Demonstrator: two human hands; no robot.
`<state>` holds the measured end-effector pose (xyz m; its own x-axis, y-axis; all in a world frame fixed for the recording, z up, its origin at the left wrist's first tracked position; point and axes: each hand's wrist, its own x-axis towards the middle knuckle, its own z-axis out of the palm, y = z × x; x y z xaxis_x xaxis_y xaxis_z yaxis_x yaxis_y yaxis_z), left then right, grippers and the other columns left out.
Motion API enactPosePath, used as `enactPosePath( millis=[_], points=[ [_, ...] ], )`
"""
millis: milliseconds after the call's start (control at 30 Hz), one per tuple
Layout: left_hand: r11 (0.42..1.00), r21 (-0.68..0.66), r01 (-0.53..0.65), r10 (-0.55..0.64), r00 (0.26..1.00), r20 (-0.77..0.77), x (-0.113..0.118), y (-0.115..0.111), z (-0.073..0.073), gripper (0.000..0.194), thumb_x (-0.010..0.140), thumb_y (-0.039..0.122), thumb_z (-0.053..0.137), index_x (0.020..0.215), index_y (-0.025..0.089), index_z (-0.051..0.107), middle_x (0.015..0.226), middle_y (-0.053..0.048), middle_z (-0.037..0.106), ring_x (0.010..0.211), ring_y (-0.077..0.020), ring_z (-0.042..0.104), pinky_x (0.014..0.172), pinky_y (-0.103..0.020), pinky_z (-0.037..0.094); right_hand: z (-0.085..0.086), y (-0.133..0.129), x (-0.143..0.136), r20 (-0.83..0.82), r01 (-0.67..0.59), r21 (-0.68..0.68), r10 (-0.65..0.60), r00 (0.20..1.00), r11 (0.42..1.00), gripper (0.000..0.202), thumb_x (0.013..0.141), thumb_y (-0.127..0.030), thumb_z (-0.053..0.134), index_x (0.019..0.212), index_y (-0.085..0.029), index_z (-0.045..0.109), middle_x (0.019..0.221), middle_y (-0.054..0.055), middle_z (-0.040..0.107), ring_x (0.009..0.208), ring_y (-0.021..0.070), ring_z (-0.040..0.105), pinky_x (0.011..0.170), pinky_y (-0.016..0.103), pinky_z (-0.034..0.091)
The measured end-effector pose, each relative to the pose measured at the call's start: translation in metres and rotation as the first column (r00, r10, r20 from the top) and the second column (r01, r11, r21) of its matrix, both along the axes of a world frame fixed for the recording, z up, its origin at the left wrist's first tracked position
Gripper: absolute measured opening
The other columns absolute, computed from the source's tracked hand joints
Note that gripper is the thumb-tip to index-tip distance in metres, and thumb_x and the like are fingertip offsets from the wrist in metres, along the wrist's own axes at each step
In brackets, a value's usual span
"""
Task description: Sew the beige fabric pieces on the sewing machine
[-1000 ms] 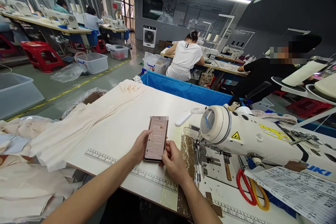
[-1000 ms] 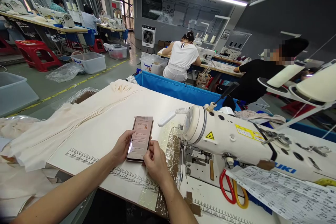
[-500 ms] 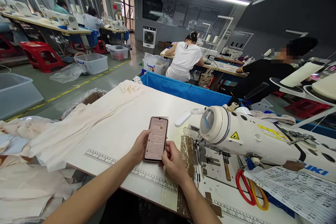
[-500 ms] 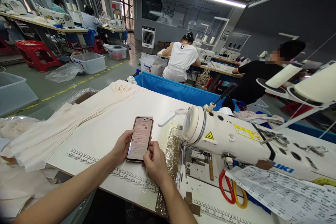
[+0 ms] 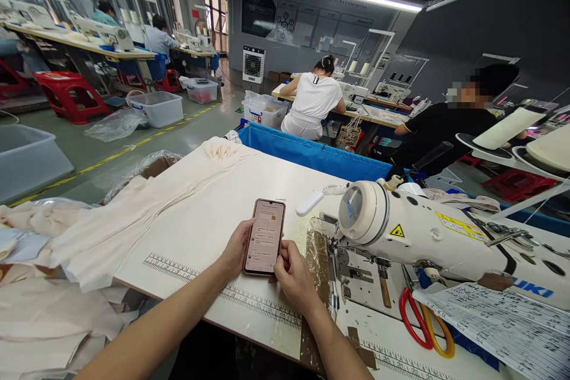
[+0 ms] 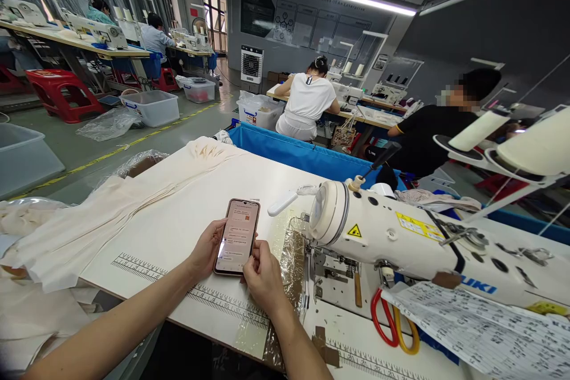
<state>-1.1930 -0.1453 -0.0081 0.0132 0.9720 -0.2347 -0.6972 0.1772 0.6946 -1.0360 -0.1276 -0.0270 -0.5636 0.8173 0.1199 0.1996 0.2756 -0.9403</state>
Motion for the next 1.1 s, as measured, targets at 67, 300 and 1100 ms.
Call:
enactPosePath(
  millis=[67, 300, 1100],
  points=[
    [1.000, -0.002, -0.002, 0.002, 1.000, 0.004, 0.000, 0.000, 0.000, 0.046, 0.089, 0.040, 0.041, 0.113, 0.008, 0.064, 0.101, -0.014, 0.071, 0.096, -0.0293, 0.065, 0.086, -0.039, 0.051, 0.000, 0.000, 0.000, 0.009, 0.005, 0.009, -0.005, 1.000, 1.000, 0.014, 0.087, -0.022, 0.039, 0.100, -0.020, 0.045, 0.089, 0.004, 0.065, 0.063, 0.0170, 0.059, 0.054, 0.028, 0.047],
    [1.000, -0.012, -0.009, 0.009, 1.000, -0.025, 0.002, -0.002, 0.006, 0.048, 0.088, 0.043, 0.043, 0.112, 0.008, 0.064, 0.102, -0.015, 0.070, 0.097, -0.0300, 0.065, 0.085, -0.039, 0.051, 0.001, -0.001, 0.000, 0.010, 0.014, 0.015, -0.014, 1.000, 1.000, 0.014, 0.087, -0.021, 0.040, 0.100, -0.021, 0.046, 0.088, 0.004, 0.065, 0.064, 0.0176, 0.059, 0.054, 0.029, 0.047],
    [0.999, -0.039, 0.014, -0.014, 1.000, 0.001, 0.000, -0.001, -0.002, 0.044, 0.088, 0.037, 0.043, 0.112, 0.006, 0.064, 0.102, -0.016, 0.070, 0.099, -0.0302, 0.065, 0.088, -0.041, 0.051, 0.000, -0.001, 0.000, 0.010, 0.009, 0.013, -0.009, 1.000, 1.000, 0.015, 0.088, -0.021, 0.037, 0.101, -0.020, 0.045, 0.086, 0.002, 0.061, 0.063, 0.0167, 0.057, 0.054, 0.028, 0.045]
  ],
)
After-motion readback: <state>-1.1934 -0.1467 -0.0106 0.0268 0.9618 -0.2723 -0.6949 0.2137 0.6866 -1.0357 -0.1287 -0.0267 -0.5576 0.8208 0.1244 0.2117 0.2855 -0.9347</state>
